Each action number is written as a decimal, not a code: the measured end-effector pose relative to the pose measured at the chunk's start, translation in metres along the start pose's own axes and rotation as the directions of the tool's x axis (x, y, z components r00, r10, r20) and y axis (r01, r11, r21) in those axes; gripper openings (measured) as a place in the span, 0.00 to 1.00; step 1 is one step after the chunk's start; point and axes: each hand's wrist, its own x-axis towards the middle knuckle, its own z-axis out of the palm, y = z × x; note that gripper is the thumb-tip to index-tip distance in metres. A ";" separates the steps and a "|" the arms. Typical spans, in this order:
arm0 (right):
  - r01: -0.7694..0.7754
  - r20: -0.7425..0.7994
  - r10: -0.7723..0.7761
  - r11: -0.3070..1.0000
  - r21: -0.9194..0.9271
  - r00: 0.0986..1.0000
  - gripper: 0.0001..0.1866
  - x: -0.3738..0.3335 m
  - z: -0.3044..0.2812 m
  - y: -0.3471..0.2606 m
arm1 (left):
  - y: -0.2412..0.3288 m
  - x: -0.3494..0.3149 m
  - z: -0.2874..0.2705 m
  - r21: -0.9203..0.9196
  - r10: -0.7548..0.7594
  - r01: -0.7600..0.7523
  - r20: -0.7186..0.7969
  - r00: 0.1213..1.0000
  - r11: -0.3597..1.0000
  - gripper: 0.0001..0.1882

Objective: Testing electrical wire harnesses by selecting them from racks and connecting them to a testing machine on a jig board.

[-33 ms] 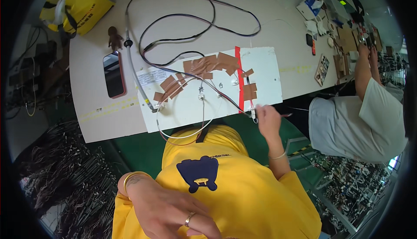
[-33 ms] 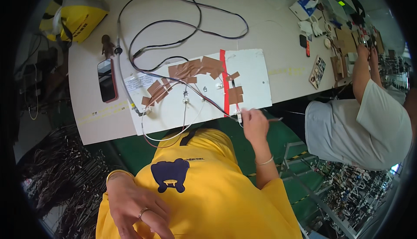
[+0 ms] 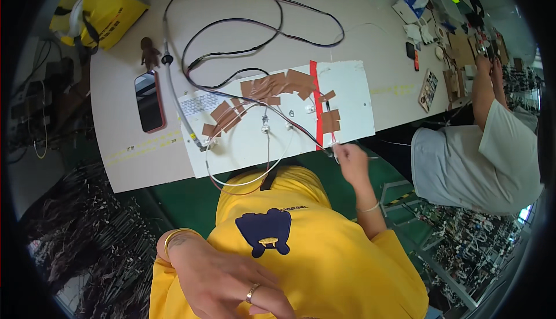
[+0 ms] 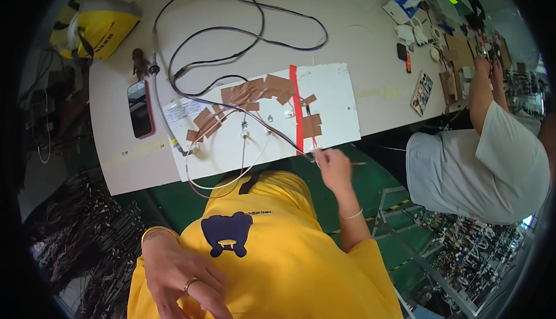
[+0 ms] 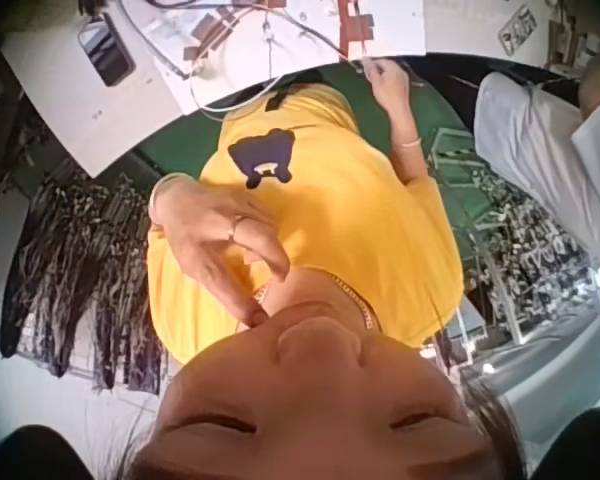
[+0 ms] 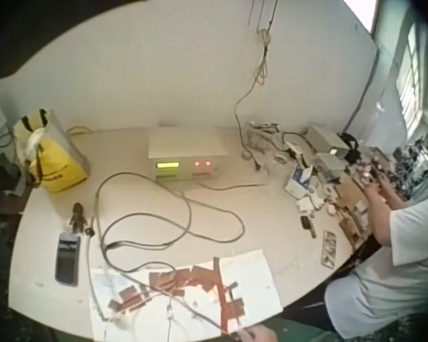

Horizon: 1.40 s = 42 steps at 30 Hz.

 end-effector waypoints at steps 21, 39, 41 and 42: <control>0.564 0.445 -0.562 0.813 0.144 0.697 0.26 0.036 0.023 -0.158 | 0.022 -0.078 -0.028 0.690 0.718 -0.208 -0.685 0.119 0.693 0.12; 0.906 -0.948 0.315 0.384 0.175 0.049 0.20 -0.144 -0.110 -0.235 | 0.022 -0.066 -0.104 0.364 0.350 0.030 -0.912 0.214 0.931 0.19; 0.927 -0.856 0.481 0.374 0.008 -0.187 0.22 -0.236 -0.126 -0.212 | 0.008 -0.047 -0.045 0.541 0.522 -0.108 -0.708 0.476 0.834 0.25; 0.913 -0.760 0.564 0.396 -0.093 -0.322 0.22 -0.289 -0.123 -0.202 | 0.002 -0.035 -0.015 0.565 0.552 -0.167 -0.627 0.550 0.808 0.29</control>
